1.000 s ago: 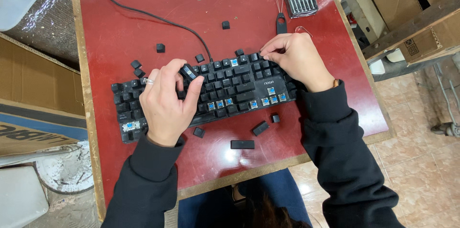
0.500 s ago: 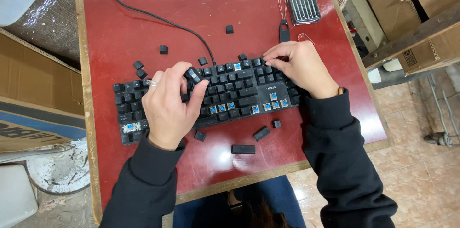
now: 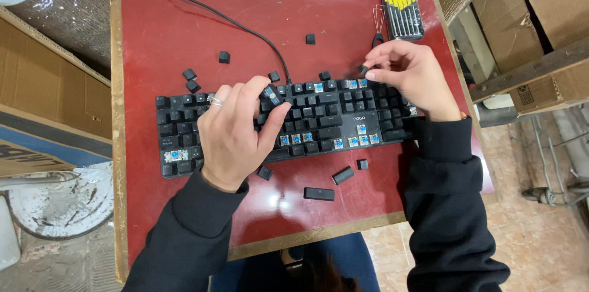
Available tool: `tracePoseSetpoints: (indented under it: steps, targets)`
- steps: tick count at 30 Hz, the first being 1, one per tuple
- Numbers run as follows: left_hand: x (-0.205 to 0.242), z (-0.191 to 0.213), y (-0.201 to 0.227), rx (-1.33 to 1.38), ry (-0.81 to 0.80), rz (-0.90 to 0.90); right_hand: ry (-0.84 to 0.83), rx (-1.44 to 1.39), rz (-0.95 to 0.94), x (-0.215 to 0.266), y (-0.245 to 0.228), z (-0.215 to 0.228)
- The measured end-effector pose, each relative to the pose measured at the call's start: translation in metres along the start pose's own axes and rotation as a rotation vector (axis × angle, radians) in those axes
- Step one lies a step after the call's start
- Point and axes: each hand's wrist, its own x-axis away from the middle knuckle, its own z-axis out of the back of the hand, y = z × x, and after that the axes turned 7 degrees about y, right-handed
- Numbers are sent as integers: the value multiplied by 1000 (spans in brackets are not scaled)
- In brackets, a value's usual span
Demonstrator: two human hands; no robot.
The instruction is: The person assembles a mechanical keyboard by inserting keycaps into the switches on a red table. They pick up individual keycaps and press them onto the switch stems, gradually completing the keyboard layout.
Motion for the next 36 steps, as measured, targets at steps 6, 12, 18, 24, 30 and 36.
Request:
tracePoseSetpoints:
  steps: [6,12,18,24,30,36]
  targets:
    - [0,-1,1,2,10,9,-48,-723,-274,4,39,13]
    - [-1,-1,2,-37,-11,-12,-77,-874,-277,2,68,21]
    - [-2,0,2,-15,-12,-11,-78,-866,-249,5,55,14]
    - [-2,-1,1,-27,-33,-10,-36,-799,-254,8,42,11]
    - [0,-1,2,-35,-46,-1,4,-212,-43,9,-7,-7]
    - [1,-5,0,-57,-39,-28,-34,489,265,11,-6,-17]
